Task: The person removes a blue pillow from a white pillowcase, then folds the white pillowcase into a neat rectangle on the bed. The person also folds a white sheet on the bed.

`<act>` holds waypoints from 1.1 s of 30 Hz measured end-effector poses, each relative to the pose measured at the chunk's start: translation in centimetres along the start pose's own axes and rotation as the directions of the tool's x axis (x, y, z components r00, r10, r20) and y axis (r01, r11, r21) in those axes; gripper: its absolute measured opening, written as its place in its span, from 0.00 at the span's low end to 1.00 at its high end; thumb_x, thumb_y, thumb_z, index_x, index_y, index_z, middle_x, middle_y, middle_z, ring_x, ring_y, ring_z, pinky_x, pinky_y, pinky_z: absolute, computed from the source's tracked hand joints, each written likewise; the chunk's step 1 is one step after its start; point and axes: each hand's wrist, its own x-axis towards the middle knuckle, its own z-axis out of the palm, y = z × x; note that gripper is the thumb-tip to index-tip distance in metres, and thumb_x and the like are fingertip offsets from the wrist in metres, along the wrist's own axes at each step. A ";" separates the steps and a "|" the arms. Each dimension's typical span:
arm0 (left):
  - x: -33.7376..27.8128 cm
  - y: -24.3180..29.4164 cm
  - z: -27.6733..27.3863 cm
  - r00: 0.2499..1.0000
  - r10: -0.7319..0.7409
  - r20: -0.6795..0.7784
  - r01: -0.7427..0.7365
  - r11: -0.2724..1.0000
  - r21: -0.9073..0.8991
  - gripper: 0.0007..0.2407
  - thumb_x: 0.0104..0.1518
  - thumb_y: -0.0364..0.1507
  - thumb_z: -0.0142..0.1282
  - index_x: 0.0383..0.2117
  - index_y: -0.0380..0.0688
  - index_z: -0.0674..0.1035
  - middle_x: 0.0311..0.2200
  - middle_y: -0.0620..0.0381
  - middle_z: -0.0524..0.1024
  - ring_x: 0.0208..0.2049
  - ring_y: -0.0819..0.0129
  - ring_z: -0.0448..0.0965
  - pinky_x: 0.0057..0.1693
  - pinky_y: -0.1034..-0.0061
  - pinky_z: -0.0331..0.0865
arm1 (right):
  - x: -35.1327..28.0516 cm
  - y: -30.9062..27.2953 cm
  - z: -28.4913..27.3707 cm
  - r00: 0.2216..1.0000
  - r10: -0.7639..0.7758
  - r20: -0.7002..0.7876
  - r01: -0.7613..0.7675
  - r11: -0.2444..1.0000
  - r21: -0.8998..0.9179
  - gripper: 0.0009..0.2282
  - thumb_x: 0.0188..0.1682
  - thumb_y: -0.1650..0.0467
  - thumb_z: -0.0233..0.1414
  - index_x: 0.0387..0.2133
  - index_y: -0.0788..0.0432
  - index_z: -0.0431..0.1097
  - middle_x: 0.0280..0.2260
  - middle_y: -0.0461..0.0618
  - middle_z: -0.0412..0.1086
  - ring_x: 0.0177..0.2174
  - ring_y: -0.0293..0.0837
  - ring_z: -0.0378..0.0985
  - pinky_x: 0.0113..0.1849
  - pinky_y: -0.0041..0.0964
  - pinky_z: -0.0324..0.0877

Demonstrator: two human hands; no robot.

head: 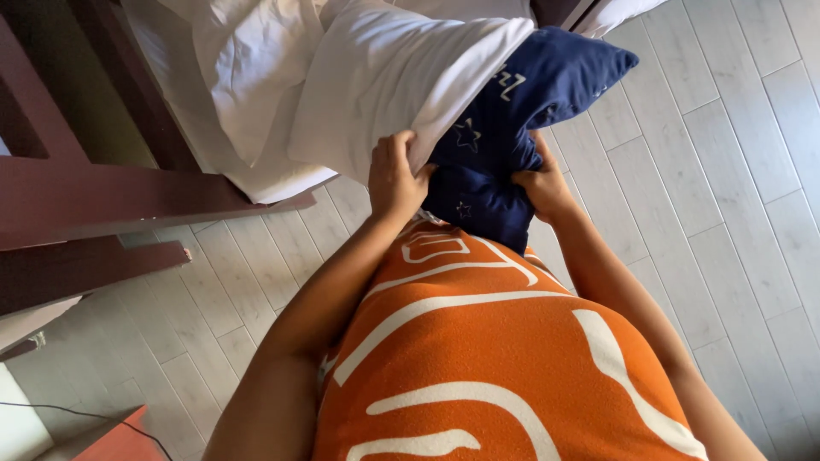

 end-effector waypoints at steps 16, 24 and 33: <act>11.8 -7.9 2.2 0.975 -0.219 -0.043 0.219 0.976 -0.022 0.17 0.48 0.29 0.71 0.41 0.50 0.75 0.37 0.56 0.80 0.40 0.55 0.82 0.46 0.62 0.74 | 0.3 1.6 -0.3 0.967 -0.119 0.225 0.190 0.925 -0.329 0.28 0.31 0.86 0.51 0.50 0.60 0.70 0.51 0.41 0.70 0.57 0.42 0.67 0.60 0.35 0.58; 20.2 -11.7 8.5 0.966 -0.211 0.152 0.200 0.976 0.085 0.09 0.64 0.40 0.58 0.43 0.56 0.84 0.40 0.52 0.84 0.42 0.52 0.83 0.48 0.62 0.74 | -1.5 -1.2 3.4 0.855 -0.225 0.468 0.458 0.751 -0.476 0.23 0.31 0.83 0.58 0.44 0.62 0.68 0.49 0.48 0.68 0.54 0.46 0.68 0.58 0.36 0.58; 18.2 -3.6 -1.5 0.901 -0.169 0.399 0.373 -0.166 -0.913 0.13 0.65 0.30 0.50 0.44 0.29 0.81 0.42 0.44 0.82 0.42 0.57 0.83 0.51 0.63 0.75 | -1.5 -3.8 -2.8 0.968 -0.247 -0.042 0.166 0.756 -0.633 0.45 0.31 0.82 0.61 0.66 0.49 0.51 0.59 0.48 0.56 0.55 0.53 0.64 0.52 0.46 0.65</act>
